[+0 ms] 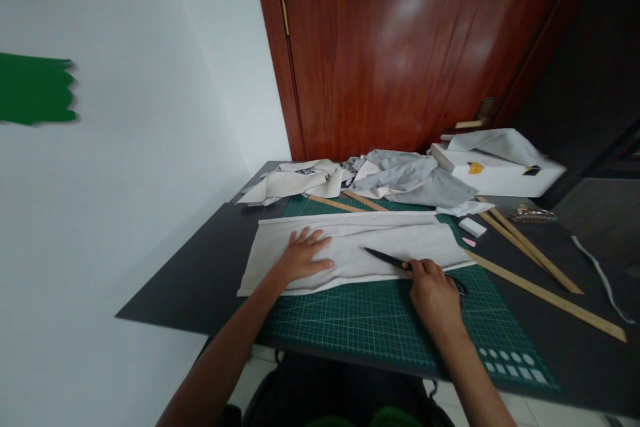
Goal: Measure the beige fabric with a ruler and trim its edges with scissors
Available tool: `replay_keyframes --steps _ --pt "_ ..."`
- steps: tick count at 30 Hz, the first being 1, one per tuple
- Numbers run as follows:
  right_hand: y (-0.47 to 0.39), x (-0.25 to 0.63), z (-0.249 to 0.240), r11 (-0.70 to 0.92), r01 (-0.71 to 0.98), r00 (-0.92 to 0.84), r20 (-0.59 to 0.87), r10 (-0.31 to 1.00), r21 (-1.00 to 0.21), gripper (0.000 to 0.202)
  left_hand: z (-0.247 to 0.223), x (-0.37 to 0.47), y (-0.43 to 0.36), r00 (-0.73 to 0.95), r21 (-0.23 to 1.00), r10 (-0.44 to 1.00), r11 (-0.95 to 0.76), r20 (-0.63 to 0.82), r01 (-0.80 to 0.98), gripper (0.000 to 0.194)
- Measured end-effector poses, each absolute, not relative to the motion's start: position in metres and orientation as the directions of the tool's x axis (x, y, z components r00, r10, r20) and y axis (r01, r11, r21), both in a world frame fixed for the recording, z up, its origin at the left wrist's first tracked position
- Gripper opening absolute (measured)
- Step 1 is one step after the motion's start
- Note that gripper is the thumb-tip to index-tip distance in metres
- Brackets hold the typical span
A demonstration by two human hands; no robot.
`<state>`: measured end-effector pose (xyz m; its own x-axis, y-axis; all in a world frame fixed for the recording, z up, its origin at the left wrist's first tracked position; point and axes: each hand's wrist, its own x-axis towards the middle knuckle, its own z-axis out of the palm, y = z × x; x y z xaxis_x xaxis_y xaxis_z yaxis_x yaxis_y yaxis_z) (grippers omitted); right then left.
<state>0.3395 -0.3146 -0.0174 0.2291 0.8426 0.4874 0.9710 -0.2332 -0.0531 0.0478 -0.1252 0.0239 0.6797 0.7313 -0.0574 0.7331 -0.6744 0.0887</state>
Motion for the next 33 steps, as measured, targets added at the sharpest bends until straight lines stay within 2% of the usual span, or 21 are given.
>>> replay_keyframes --steps 3,6,9,12,18,20,21,23,25,26,28,33 --pt "-0.314 0.334 -0.014 -0.26 0.958 0.281 0.567 0.774 -0.119 0.022 0.018 0.044 -0.121 0.479 0.047 0.877 -0.478 -0.019 0.877 0.077" --pt "-0.315 0.328 -0.01 -0.281 0.941 0.334 0.628 0.703 -0.187 0.022 0.021 0.035 -0.113 0.107 0.04 0.994 -0.108 0.012 0.993 0.081" --pt "-0.315 0.324 -0.009 -0.247 0.943 0.332 0.657 0.677 -0.222 0.021 0.026 0.023 -0.106 -0.183 0.05 0.983 0.181 0.03 0.982 0.088" --pt "-0.312 0.323 -0.011 -0.17 0.957 0.287 0.668 0.687 -0.236 0.022 0.029 0.016 -0.112 -0.249 0.025 0.968 0.249 0.011 0.968 0.096" --pt "-0.309 0.326 -0.013 -0.037 0.954 0.236 0.668 0.706 -0.298 0.024 0.024 0.021 -0.162 -0.16 -0.056 0.982 0.155 -0.1 0.986 0.112" --pt "-0.309 0.329 -0.013 -0.011 0.944 0.241 0.669 0.703 -0.329 0.026 0.022 0.021 -0.177 -0.088 -0.085 0.99 0.079 -0.114 0.993 0.111" --pt "-0.31 0.331 -0.013 0.002 0.94 0.242 0.669 0.702 -0.342 0.027 0.021 0.02 -0.183 -0.001 -0.094 0.995 -0.009 -0.099 0.996 0.107" --pt "-0.31 0.332 -0.012 0.03 0.93 0.239 0.667 0.705 -0.365 0.029 0.019 0.017 -0.19 0.3 -0.081 0.952 -0.305 -0.064 0.949 0.09" --pt "-0.311 0.333 -0.011 0.053 0.922 0.233 0.66 0.714 -0.383 0.029 0.017 0.013 -0.191 0.598 -0.021 0.799 -0.6 -0.06 0.799 0.074" --pt "-0.312 0.333 -0.01 0.06 0.918 0.232 0.656 0.718 -0.391 0.029 0.017 0.012 -0.191 0.681 0.017 0.729 -0.682 -0.067 0.731 0.07" --pt "-0.314 0.333 -0.008 0.068 0.91 0.236 0.645 0.727 -0.409 0.03 0.017 0.015 -0.189 0.721 0.07 0.689 -0.717 -0.078 0.693 0.07" --pt "-0.318 0.334 -0.002 0.067 0.877 0.278 0.616 0.737 -0.475 0.033 0.011 0.054 -0.186 0.596 0.096 0.801 -0.59 -0.057 0.802 0.064"
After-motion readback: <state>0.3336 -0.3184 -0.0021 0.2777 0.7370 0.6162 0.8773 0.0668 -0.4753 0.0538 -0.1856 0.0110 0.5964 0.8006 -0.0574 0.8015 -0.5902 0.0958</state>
